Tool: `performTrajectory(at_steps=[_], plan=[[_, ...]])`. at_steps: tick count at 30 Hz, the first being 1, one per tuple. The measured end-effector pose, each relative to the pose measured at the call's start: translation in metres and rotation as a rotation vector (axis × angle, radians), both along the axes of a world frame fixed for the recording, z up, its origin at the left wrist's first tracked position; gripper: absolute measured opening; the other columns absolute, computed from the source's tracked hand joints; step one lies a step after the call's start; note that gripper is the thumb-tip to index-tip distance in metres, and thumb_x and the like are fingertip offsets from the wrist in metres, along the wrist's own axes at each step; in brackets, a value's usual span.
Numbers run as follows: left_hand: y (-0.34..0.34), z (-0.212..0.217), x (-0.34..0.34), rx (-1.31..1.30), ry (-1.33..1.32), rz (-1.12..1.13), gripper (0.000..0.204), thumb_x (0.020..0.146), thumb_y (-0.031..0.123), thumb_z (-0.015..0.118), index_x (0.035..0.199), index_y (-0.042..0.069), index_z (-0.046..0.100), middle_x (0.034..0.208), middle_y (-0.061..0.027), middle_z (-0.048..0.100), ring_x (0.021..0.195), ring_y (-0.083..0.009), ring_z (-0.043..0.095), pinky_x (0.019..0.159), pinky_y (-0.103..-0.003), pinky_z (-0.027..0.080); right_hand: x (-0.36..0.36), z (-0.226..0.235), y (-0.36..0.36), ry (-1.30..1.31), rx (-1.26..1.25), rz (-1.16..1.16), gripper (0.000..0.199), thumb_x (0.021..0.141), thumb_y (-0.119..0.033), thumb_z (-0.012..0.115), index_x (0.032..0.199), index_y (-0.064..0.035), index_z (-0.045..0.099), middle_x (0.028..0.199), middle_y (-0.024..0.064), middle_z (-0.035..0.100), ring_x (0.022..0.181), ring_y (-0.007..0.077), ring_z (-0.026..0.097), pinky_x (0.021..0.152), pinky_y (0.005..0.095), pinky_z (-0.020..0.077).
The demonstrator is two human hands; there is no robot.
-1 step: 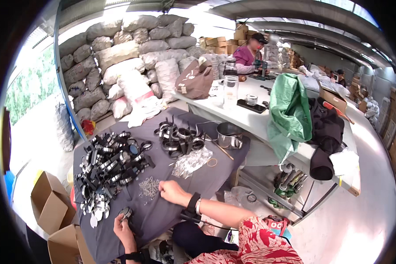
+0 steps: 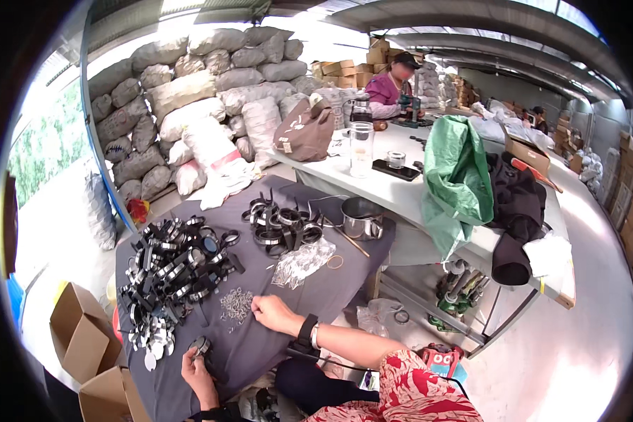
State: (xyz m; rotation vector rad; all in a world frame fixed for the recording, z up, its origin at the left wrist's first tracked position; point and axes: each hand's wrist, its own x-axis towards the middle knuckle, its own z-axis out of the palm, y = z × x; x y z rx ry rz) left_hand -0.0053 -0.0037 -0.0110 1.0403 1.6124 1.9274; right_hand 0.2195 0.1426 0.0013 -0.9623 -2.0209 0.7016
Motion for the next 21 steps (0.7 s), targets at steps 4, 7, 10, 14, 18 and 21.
performTrajectory(at_steps=[4,7,10,14,18,21], plan=[[0.006,0.003,0.004,0.020,0.000,-0.040,0.018,0.087,-0.002,0.049,0.100,0.001,0.061,0.076,0.0010,0.059,0.051,-0.0013,0.038,0.043,-0.019,0.028,0.010,-0.004,-0.013,0.111,-0.120,-0.029,0.006,0.084,-0.005,0.057,0.087,-0.0006,0.056,0.075,0.0134,0.062,0.067,0.0250,0.060,0.063,0.0345,0.0482],[0.005,0.007,0.010,0.023,-0.030,-0.039,0.019,0.086,-0.002,0.049,0.100,0.000,0.061,0.081,-0.0004,0.059,0.052,-0.0024,0.039,0.044,-0.019,0.029,0.009,-0.001,-0.018,0.129,0.057,-0.031,0.009,0.085,-0.009,0.058,0.087,-0.0015,0.053,0.082,0.0144,0.061,0.078,0.0342,0.060,0.067,0.0411,0.0475],[0.003,0.022,0.017,-0.042,-0.034,-0.050,0.020,0.086,-0.004,0.048,0.101,-0.001,0.060,0.083,-0.0018,0.060,0.062,-0.0044,0.046,0.053,-0.020,0.036,0.011,-0.008,-0.016,0.122,0.129,-0.043,0.011,0.085,-0.010,0.058,0.087,-0.0018,0.052,0.082,0.0143,0.061,0.078,0.0350,0.060,0.068,0.0423,0.0474],[0.009,0.000,0.002,0.010,-0.005,-0.068,0.019,0.088,-0.003,0.048,0.101,-0.002,0.061,0.090,-0.0024,0.063,0.080,-0.0081,0.055,0.073,-0.021,0.043,0.011,-0.007,-0.016,0.108,0.150,-0.026,0.012,0.085,-0.011,0.058,0.087,-0.0021,0.051,0.082,0.0140,0.061,0.079,0.0352,0.060,0.068,0.0430,0.0475],[0.004,0.016,0.012,-0.043,0.080,-0.096,0.019,0.085,-0.005,0.048,0.100,-0.003,0.060,0.088,-0.0022,0.061,0.077,-0.0065,0.052,0.071,-0.021,0.042,0.013,-0.008,-0.018,0.069,0.186,-0.045,0.011,0.085,-0.010,0.059,0.086,-0.0023,0.051,0.082,0.0142,0.060,0.079,0.0354,0.060,0.068,0.0438,0.0476],[0.004,-0.001,-0.008,-0.046,0.031,-0.185,0.019,0.085,-0.005,0.048,0.100,-0.004,0.060,0.086,-0.0015,0.060,0.075,-0.0061,0.050,0.070,-0.020,0.041,0.004,-0.010,-0.022,0.077,0.198,-0.022,0.012,0.084,-0.011,0.059,0.086,-0.0022,0.051,0.081,0.0144,0.060,0.078,0.0359,0.060,0.068,0.0442,0.0475]])
